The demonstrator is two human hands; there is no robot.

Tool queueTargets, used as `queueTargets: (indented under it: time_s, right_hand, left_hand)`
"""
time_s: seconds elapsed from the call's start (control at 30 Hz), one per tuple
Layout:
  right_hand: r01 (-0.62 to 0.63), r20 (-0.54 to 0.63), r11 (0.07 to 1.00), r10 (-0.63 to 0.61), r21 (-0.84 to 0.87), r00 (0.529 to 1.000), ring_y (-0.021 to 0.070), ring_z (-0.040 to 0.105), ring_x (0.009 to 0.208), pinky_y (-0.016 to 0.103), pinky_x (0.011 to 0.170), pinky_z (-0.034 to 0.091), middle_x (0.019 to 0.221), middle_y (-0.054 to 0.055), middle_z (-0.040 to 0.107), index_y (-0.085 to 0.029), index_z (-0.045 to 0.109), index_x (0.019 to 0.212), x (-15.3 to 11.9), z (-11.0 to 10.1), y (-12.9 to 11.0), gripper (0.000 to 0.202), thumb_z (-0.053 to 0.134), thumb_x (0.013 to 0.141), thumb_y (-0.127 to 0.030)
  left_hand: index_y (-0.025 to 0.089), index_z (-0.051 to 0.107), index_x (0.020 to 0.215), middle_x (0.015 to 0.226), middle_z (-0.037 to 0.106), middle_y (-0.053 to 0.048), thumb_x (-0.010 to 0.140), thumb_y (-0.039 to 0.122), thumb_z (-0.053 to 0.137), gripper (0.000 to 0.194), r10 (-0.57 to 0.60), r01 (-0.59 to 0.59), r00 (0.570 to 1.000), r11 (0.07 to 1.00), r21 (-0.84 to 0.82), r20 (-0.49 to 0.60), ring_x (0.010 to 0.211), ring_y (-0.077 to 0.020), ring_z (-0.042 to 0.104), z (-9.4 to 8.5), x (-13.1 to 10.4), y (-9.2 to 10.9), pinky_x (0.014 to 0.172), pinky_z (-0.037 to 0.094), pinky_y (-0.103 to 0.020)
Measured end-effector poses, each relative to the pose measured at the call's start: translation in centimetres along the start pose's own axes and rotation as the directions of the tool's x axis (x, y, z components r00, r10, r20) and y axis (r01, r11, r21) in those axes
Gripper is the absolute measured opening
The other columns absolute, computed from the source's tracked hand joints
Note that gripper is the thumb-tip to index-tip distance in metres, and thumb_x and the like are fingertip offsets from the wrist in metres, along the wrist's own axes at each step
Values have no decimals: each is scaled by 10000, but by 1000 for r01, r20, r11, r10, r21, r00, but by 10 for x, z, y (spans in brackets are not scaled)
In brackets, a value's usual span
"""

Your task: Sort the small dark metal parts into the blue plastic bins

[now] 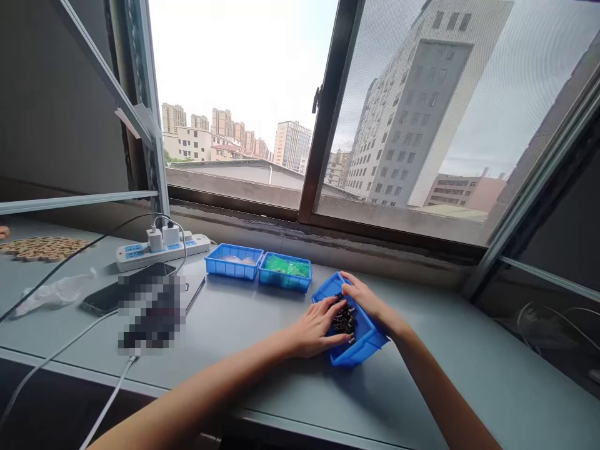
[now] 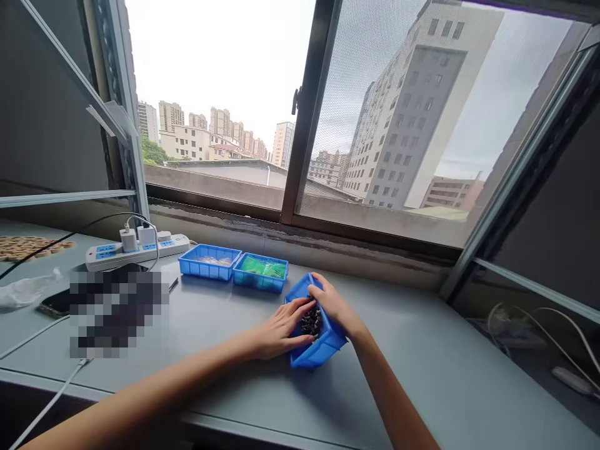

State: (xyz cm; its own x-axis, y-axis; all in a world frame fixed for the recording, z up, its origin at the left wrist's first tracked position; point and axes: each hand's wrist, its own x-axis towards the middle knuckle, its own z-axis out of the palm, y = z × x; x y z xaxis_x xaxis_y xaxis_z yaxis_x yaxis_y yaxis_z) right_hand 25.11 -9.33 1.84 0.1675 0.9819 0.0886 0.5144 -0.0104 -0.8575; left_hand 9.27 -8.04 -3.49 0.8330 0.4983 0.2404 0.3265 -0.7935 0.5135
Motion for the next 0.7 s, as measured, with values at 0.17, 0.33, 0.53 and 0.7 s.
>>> queueTargets:
  time_s: [0.17, 0.33, 0.53, 0.7]
  right_hand:
    - [12, 18, 1000, -12, -2, 1000, 235, 487, 1159, 344, 1024, 307, 1273, 110, 533, -140, 521, 1199, 2, 0, 4, 554, 453, 668, -279]
    - [3, 28, 1000, -3, 2, 1000, 237, 511, 1111, 339, 993, 338, 1224, 100, 556, -146, 518, 1186, 2, 0, 5, 544, 457, 666, -293]
    - [-19, -25, 999, 18, -41, 1000, 242, 521, 1093, 358, 979, 349, 1194, 107, 569, -145, 505, 1200, 0, 5, 1, 540, 446, 681, -281]
    - [-23, -26, 995, 21, -98, 999, 250, 535, 1074, 361, 978, 348, 1174, 111, 579, -142, 513, 1194, 0, 6, 1, 540, 452, 680, -296]
  left_hand:
    - [165, 187, 1427, 1467, 216, -149, 856, 486, 460, 710, -3, 3, 1000, 1000, 1, 13, 1343, -279, 221, -1, 0, 1, 1104, 186, -456]
    - [175, 185, 1427, 1464, 221, -148, 852, 496, 456, 712, 6, -6, 1000, 1000, -4, 14, 1341, -288, 224, 0, 1, -1, 1101, 186, -468]
    - [202, 177, 1427, 1460, 233, -138, 843, 502, 467, 718, 26, -27, 1000, 999, -19, -6, 1330, -295, 246, 2, 0, -3, 1089, 208, -485]
    - [203, 147, 1433, 1467, 216, -140, 838, 493, 484, 742, 4, -4, 1000, 1000, -9, 2, 1341, -290, 229, 2, 0, 0, 1092, 208, -475]
